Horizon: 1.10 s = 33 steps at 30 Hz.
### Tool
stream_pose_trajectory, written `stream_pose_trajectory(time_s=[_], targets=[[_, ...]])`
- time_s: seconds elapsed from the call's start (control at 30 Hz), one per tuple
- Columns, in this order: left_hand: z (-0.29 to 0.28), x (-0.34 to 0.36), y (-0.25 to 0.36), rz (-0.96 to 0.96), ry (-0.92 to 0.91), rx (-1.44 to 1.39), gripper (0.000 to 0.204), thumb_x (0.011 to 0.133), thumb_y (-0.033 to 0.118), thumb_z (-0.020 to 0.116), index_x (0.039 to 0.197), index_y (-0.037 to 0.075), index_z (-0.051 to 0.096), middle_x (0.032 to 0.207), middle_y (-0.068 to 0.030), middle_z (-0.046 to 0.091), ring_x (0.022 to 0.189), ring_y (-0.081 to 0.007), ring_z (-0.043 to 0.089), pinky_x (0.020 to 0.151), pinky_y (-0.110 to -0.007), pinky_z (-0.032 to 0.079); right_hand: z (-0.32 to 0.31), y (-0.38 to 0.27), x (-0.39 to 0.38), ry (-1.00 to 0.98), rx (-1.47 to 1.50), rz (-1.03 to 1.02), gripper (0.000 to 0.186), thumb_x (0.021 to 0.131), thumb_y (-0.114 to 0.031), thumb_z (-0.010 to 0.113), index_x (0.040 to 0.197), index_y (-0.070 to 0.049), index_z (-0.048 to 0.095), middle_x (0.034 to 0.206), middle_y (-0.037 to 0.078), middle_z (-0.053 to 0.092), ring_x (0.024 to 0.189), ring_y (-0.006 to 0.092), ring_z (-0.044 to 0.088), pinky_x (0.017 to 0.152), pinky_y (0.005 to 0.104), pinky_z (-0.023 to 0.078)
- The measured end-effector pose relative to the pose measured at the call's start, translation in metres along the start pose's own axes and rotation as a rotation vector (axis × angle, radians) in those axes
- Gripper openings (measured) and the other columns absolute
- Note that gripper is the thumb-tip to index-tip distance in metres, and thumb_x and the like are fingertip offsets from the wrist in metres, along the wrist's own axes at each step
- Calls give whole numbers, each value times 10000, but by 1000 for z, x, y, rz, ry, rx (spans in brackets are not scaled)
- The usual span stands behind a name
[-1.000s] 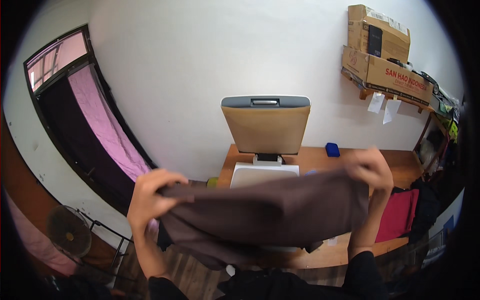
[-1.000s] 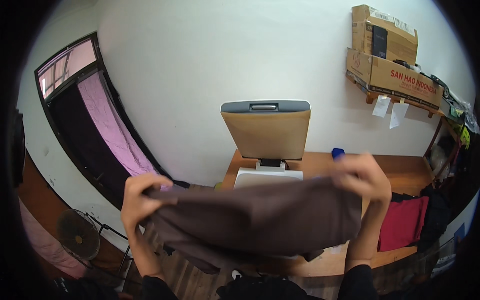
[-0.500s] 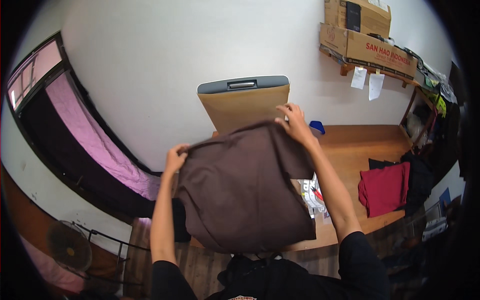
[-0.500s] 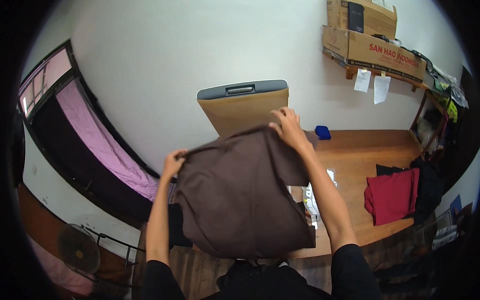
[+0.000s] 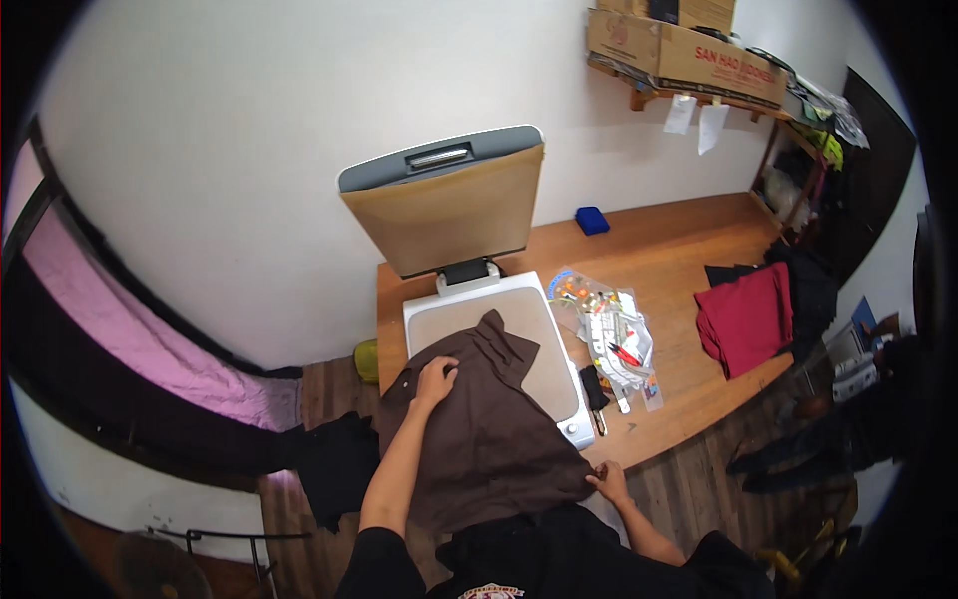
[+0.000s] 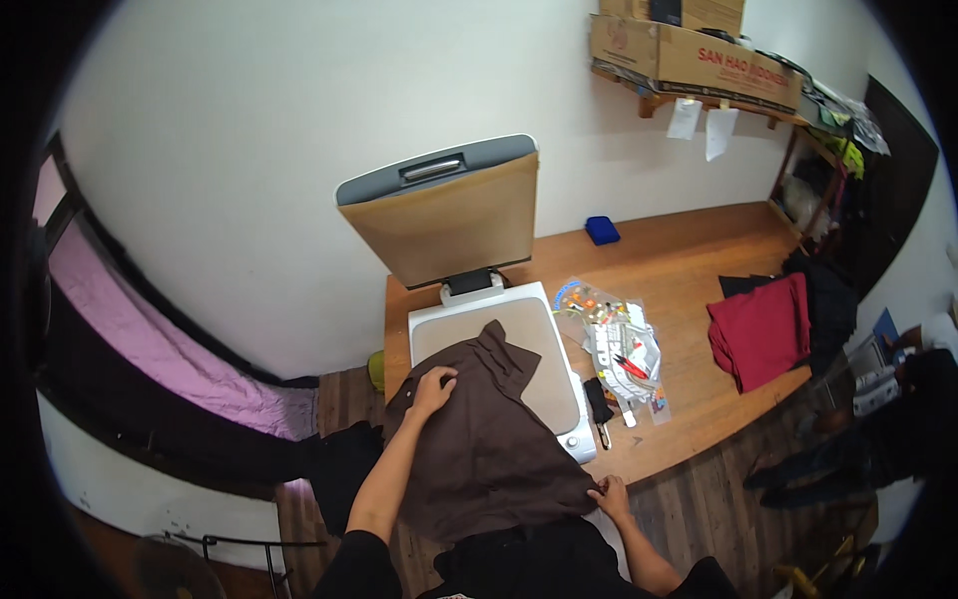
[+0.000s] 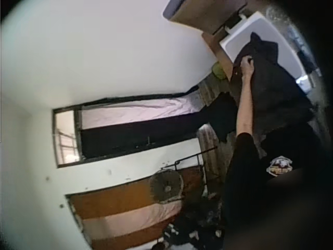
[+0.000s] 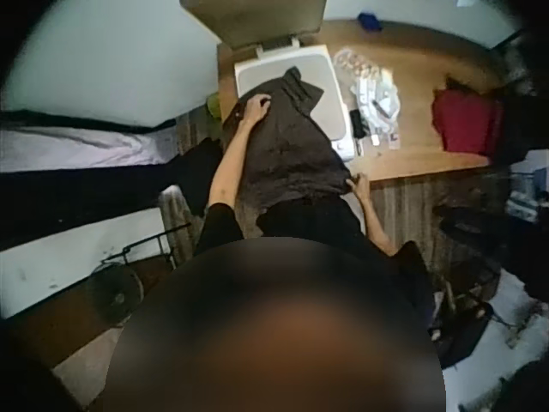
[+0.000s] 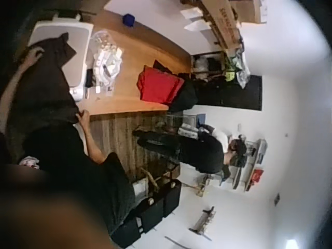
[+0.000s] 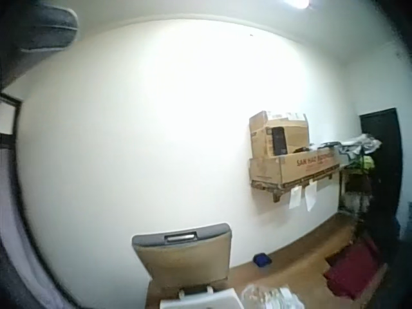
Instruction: Aligning a transfer design on a t-shirt using a ruler at a heat press station.
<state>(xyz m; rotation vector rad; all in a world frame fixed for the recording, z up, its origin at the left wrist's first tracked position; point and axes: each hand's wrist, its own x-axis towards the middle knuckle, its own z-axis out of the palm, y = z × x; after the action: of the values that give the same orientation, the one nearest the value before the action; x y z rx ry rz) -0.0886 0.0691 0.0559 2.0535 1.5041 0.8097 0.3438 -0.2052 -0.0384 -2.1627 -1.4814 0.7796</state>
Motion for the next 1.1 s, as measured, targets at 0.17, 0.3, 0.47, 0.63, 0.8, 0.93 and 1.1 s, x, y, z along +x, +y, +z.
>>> stream_pose_trajectory(time_s=[0.17, 0.3, 0.47, 0.63, 0.8, 0.93, 1.1], targets=[[64, 57, 39, 305, -159, 105, 265, 771, 142, 782, 1020, 116, 695, 1150, -77, 637, 1088, -302, 596, 928, -418, 472, 44, 6, -28, 298, 146, -88, 318, 660, -13, 842, 858, -12, 593, 853, 131, 566, 793, 292, 608, 724, 384, 507], [64, 77, 48, 367, -286, 32, 151, 713, 130, 807, 773, 65, 685, 894, -103, 669, 873, -321, 625, 785, -412, 497, 24, -16, -33, 379, 346, 227, 236, 665, 33, 817, 784, 29, 613, 683, 122, 614, 646, 204, 604, 621, 331, 493], [-16, 83, 54, 244, -200, -321, 102, 786, 18, 708, 845, 0, 627, 817, -151, 668, 809, -295, 659, 758, -357, 511, -76, -88, -42, 520, 263, -13, 132, 740, 7, 758, 829, 29, 664, 761, 143, 644, 701, 242, 630, 670, 329, 501], [-123, 37, 48, 98, 176, -326, 86, 920, 89, 605, 930, 10, 571, 777, -64, 573, 753, -156, 557, 717, -304, 470, -137, -186, -3, 627, 327, -183, 109, 874, -39, 654, 856, 57, 607, 824, 149, 584, 803, 261, 601, 738, 315, 463], [-157, -81, -8, 325, 232, 85, 243, 833, 95, 721, 829, 26, 488, 796, -137, 481, 766, -359, 466, 716, -415, 390, -80, -207, 54, 286, 218, -762, 181, 849, 9, 662, 1028, 0, 637, 1022, 179, 615, 989, 316, 618, 825, 367, 493], [-121, -186, -50, -371, 188, -5, 280, 897, 190, 706, 887, 15, 488, 761, -129, 477, 717, -292, 457, 695, -380, 417, -21, -168, 58, 194, 340, -73, 221, 818, -39, 718, 1015, 10, 631, 1053, 186, 605, 944, 302, 621, 786, 378, 506], [-83, -248, -59, -573, 401, -143, 329, 937, 250, 696, 865, 27, 465, 713, -4, 394, 672, -112, 369, 615, -260, 362, 18, -162, 51, 434, 49, -157, 266, 866, -199, 713, 1038, -8, 644, 1010, 212, 556, 952, 360, 551, 853, 445, 444]])
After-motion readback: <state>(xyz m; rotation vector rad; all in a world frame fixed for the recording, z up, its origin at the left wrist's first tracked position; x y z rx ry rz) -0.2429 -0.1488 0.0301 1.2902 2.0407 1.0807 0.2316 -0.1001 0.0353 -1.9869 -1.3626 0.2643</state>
